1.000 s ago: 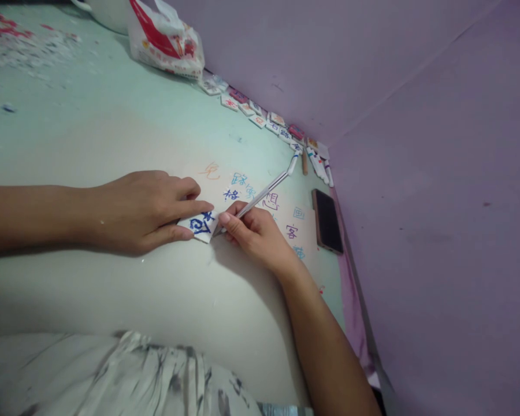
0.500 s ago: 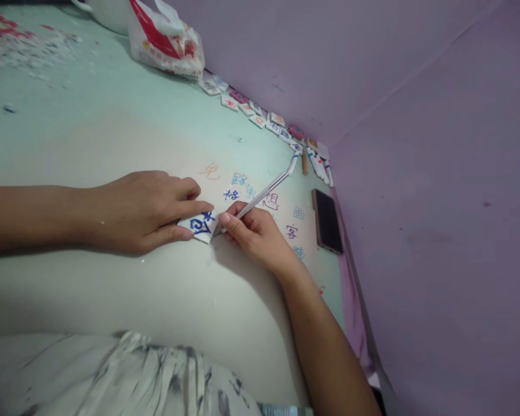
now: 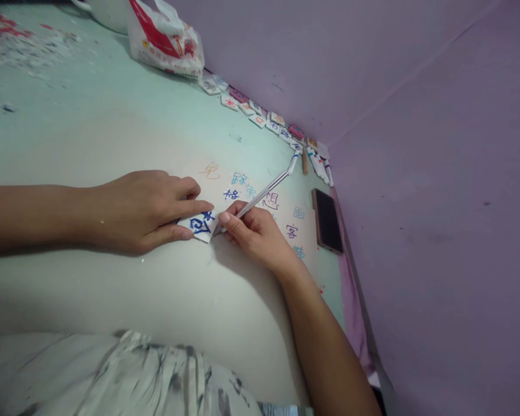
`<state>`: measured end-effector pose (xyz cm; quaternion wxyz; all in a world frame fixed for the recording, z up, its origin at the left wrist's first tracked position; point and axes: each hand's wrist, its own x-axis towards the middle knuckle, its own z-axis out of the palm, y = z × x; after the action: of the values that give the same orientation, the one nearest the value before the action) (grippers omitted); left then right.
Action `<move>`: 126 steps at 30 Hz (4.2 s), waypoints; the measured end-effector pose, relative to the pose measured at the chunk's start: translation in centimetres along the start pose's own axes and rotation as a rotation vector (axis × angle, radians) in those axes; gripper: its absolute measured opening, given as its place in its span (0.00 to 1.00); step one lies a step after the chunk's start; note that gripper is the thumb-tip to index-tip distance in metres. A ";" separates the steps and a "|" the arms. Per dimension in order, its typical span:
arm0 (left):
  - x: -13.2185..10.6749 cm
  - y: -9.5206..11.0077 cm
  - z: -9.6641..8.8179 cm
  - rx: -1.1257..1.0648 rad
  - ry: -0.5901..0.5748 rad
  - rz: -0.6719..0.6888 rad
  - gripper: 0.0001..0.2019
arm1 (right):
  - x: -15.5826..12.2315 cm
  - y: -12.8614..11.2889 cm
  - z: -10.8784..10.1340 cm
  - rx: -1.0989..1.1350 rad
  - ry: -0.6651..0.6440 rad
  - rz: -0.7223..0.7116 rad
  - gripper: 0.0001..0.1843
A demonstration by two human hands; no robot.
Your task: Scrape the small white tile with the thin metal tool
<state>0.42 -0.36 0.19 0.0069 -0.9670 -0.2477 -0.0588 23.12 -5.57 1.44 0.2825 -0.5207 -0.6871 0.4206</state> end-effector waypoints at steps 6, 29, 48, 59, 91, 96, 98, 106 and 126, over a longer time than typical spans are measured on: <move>0.0 0.0 0.1 -0.002 0.011 0.003 0.22 | 0.1 0.0 0.0 -0.016 -0.006 -0.004 0.32; -0.1 0.0 0.0 -0.023 0.011 0.001 0.22 | 0.0 -0.2 0.0 -0.048 0.002 0.017 0.34; -0.1 0.1 -0.3 0.004 -0.025 -0.003 0.22 | 0.0 -0.1 0.0 -0.042 0.001 0.022 0.33; -0.1 0.1 -0.2 0.006 -0.008 -0.002 0.22 | 0.0 -0.1 0.0 -0.048 -0.001 0.021 0.34; -0.1 0.0 0.1 -0.047 0.020 -0.009 0.21 | 0.0 -0.1 0.0 -0.023 -0.006 0.006 0.32; -0.1 0.0 0.1 -0.036 0.009 -0.011 0.21 | 0.0 -0.1 0.0 -0.015 -0.004 0.001 0.32; -0.1 0.0 0.0 -0.029 0.006 -0.011 0.21 | 0.0 -0.1 0.0 -0.013 -0.005 0.006 0.32; -0.1 -0.1 0.0 -0.002 0.013 0.008 0.21 | 0.1 0.0 0.0 -0.017 -0.003 0.009 0.32; 0.0 0.0 0.0 0.012 -0.001 0.004 0.22 | 0.0 0.0 0.0 -0.009 -0.002 0.003 0.32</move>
<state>0.41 -0.38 0.24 0.0129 -0.9675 -0.2463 -0.0567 23.11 -5.60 1.48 0.2788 -0.5226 -0.6883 0.4188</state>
